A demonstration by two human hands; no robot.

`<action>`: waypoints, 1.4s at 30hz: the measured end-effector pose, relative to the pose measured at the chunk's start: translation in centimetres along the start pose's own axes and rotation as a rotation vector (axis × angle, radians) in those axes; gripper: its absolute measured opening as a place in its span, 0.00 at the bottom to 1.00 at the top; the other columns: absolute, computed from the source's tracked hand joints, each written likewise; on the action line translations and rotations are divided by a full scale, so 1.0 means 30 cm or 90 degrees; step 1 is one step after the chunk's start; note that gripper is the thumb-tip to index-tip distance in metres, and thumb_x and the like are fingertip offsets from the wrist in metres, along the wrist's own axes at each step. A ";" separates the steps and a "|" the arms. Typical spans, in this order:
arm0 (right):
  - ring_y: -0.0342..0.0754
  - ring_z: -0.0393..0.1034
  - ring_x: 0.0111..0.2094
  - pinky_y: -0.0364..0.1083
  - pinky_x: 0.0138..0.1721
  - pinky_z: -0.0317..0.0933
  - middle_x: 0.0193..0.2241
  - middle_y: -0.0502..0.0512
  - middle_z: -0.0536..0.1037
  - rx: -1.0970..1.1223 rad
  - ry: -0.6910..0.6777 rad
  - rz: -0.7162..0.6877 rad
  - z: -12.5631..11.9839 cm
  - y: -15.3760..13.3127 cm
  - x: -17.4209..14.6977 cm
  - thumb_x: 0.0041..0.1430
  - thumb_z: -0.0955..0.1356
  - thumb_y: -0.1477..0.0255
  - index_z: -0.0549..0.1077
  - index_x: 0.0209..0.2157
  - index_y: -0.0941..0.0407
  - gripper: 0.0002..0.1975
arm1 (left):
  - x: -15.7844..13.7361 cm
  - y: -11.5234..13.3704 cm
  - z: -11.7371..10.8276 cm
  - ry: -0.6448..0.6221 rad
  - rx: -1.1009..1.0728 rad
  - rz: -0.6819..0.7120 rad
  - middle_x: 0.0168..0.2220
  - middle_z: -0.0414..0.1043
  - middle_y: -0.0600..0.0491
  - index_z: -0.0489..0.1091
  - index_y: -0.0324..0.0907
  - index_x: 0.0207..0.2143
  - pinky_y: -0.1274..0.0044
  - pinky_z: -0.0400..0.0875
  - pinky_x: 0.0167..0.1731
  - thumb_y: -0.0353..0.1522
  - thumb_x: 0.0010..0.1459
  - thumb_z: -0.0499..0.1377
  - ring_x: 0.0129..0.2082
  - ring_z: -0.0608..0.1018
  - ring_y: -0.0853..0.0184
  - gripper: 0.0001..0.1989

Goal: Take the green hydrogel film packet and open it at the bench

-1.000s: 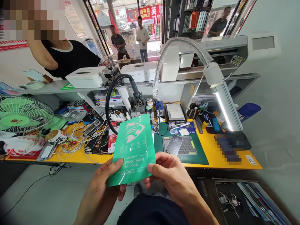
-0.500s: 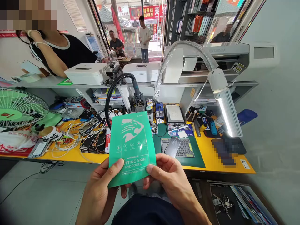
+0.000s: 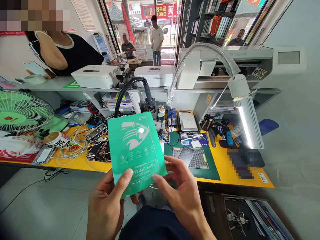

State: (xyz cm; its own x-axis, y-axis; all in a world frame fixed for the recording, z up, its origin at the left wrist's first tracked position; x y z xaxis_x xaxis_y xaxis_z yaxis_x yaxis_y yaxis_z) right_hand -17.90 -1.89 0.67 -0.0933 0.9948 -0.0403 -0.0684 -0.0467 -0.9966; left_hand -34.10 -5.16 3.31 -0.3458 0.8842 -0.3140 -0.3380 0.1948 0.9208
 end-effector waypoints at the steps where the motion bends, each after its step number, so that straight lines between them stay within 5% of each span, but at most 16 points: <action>1: 0.50 0.74 0.42 0.49 0.42 0.71 0.48 0.56 0.76 -0.083 0.050 -0.074 0.002 0.003 -0.004 0.60 0.77 0.64 0.72 0.53 0.51 0.22 | 0.001 0.000 0.002 0.013 0.010 0.009 0.25 0.73 0.55 0.77 0.42 0.36 0.79 0.72 0.18 0.46 0.55 0.68 0.23 0.70 0.68 0.17; 4: 0.51 0.70 0.43 0.51 0.44 0.69 0.47 0.56 0.72 -0.319 0.139 -0.310 0.012 -0.002 -0.012 0.62 0.75 0.70 0.75 0.50 0.51 0.15 | 0.003 0.002 0.007 0.042 0.037 0.032 0.26 0.74 0.54 0.77 0.42 0.35 0.78 0.73 0.19 0.47 0.54 0.68 0.24 0.72 0.67 0.18; 6: 0.52 0.70 0.44 0.52 0.44 0.68 0.43 0.57 0.73 -0.397 0.109 -0.424 0.022 -0.016 -0.014 0.63 0.74 0.75 0.76 0.49 0.53 0.13 | 0.002 0.005 0.007 0.054 0.039 0.040 0.29 0.76 0.52 0.77 0.42 0.35 0.78 0.73 0.20 0.47 0.53 0.69 0.25 0.74 0.66 0.18; 10: 0.53 0.70 0.43 0.53 0.43 0.69 0.40 0.58 0.77 -0.430 0.039 -0.526 0.043 -0.048 -0.014 0.63 0.73 0.80 0.75 0.51 0.57 0.15 | -0.007 0.016 0.016 0.055 0.028 0.058 0.29 0.77 0.52 0.78 0.41 0.32 0.79 0.73 0.23 0.45 0.53 0.70 0.26 0.75 0.66 0.16; 16: 0.53 0.71 0.40 0.52 0.39 0.71 0.38 0.60 0.76 -0.440 0.048 -0.564 0.057 -0.063 -0.019 0.61 0.75 0.79 0.77 0.50 0.59 0.15 | -0.036 0.031 0.049 0.097 0.049 0.111 0.29 0.78 0.55 0.80 0.43 0.32 0.80 0.73 0.31 0.39 0.53 0.69 0.29 0.75 0.66 0.09; 23: 0.55 0.75 0.46 0.54 0.48 0.74 0.43 0.61 0.79 -0.395 0.032 -0.537 0.076 -0.037 -0.025 0.60 0.73 0.84 0.75 0.52 0.57 0.19 | -0.050 0.039 0.068 0.152 0.102 0.160 0.32 0.81 0.58 0.81 0.47 0.31 0.81 0.73 0.38 0.35 0.53 0.68 0.32 0.79 0.66 0.03; 34: 0.50 0.77 0.42 0.49 0.46 0.74 0.37 0.58 0.80 -0.328 0.109 -0.553 0.105 -0.037 -0.017 0.59 0.70 0.90 0.77 0.43 0.60 0.15 | -0.018 0.018 0.028 0.201 0.221 0.264 0.25 0.80 0.57 0.81 0.46 0.28 0.87 0.74 0.28 0.38 0.51 0.69 0.23 0.79 0.69 0.06; 42: 0.46 0.77 0.40 0.46 0.45 0.73 0.37 0.55 0.80 -0.274 0.157 -0.493 0.092 -0.042 -0.012 0.59 0.69 0.88 0.77 0.41 0.59 0.13 | 0.005 0.018 0.003 0.188 0.181 0.218 0.30 0.82 0.56 0.83 0.45 0.32 0.87 0.77 0.29 0.41 0.51 0.70 0.27 0.82 0.67 0.10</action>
State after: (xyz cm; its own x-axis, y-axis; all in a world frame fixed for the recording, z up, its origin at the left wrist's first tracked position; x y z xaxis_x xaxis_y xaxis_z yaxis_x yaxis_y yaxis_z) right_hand -20.52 -2.42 2.13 0.0425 0.7271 0.6852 0.3569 0.6295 -0.6902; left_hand -34.24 -4.88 3.77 -0.6408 0.7677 0.0013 0.0735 0.0596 0.9955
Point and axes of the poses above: each hand's wrist, its own x-axis towards the middle knuckle, its own z-axis out of the palm, y = z × x, the point moved 1 cm from there along x, towards the middle knuckle
